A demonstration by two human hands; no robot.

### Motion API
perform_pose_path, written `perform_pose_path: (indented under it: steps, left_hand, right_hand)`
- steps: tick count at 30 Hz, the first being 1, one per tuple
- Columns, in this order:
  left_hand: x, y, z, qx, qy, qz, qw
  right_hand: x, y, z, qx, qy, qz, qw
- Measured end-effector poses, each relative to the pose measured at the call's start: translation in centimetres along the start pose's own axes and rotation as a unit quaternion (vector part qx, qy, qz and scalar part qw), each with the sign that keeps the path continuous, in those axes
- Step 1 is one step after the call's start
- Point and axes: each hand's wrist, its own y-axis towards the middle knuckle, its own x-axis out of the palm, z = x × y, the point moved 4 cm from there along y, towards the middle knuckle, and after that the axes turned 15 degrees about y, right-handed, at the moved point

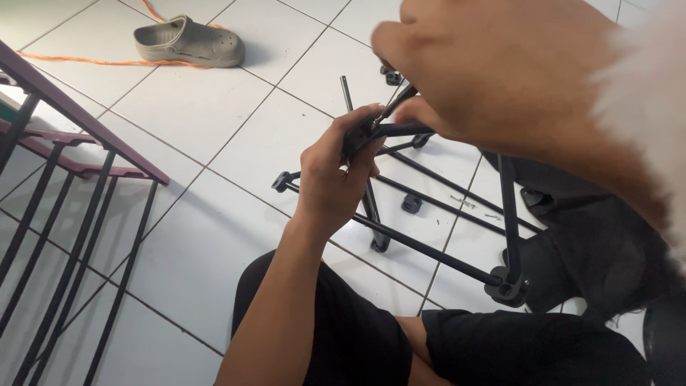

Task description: The person assembles a black metal folding frame on a tiled floor. They connect multiple tubular poles using plastic joints and tighten them with an Allen key, then unfold the frame into a rectangular shape.

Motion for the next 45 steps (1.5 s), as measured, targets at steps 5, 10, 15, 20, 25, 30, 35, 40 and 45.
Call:
perform_pose_path:
  steps: [5, 10, 15, 20, 25, 30, 35, 40, 45]
  left_hand:
    - [0.2, -0.2, 0.1, 0.004, 0.011, -0.007, 1.0]
    - [0.1, -0.2, 0.1, 0.012, 0.016, -0.002, 1.0]
    - [0.2, -0.2, 0.0, -0.001, 0.008, -0.002, 1.0]
    - [0.4, -0.4, 0.0, 0.013, 0.014, -0.002, 1.0]
    - [0.2, -0.4, 0.1, 0.003, 0.022, -0.008, 1.0]
    - [0.6, -0.4, 0.4, 0.002, 0.007, -0.016, 1.0]
    - [0.4, -0.4, 0.2, 0.007, 0.012, -0.012, 1.0]
    - [0.4, -0.5, 0.2, 0.0, 0.012, -0.012, 1.0]
    - [0.3, -0.4, 0.1, 0.004, 0.01, -0.005, 1.0]
  right_hand:
    - [0.9, -0.1, 0.7, -0.013, 0.045, 0.003, 0.999]
    - [1.2, 0.0, 0.3, -0.02, 0.035, 0.006, 0.999]
    - [0.9, -0.2, 0.3, 0.03, 0.01, -0.051, 0.998]
    - [0.1, -0.9, -0.2, -0.056, 0.075, 0.071, 0.993]
    - [1.1, -0.4, 0.3, -0.009, 0.062, 0.03, 0.998]
    - [1.1, -0.1, 0.4, 0.063, 0.06, -0.048, 0.995]
    - [0.9, -0.1, 0.2, 0.014, 0.092, -0.028, 0.995]
    - [0.6, -0.1, 0.1, 0.014, 0.063, -0.05, 0.997]
    - [0.5, -0.3, 0.1, 0.062, 0.0, -0.111, 0.992]
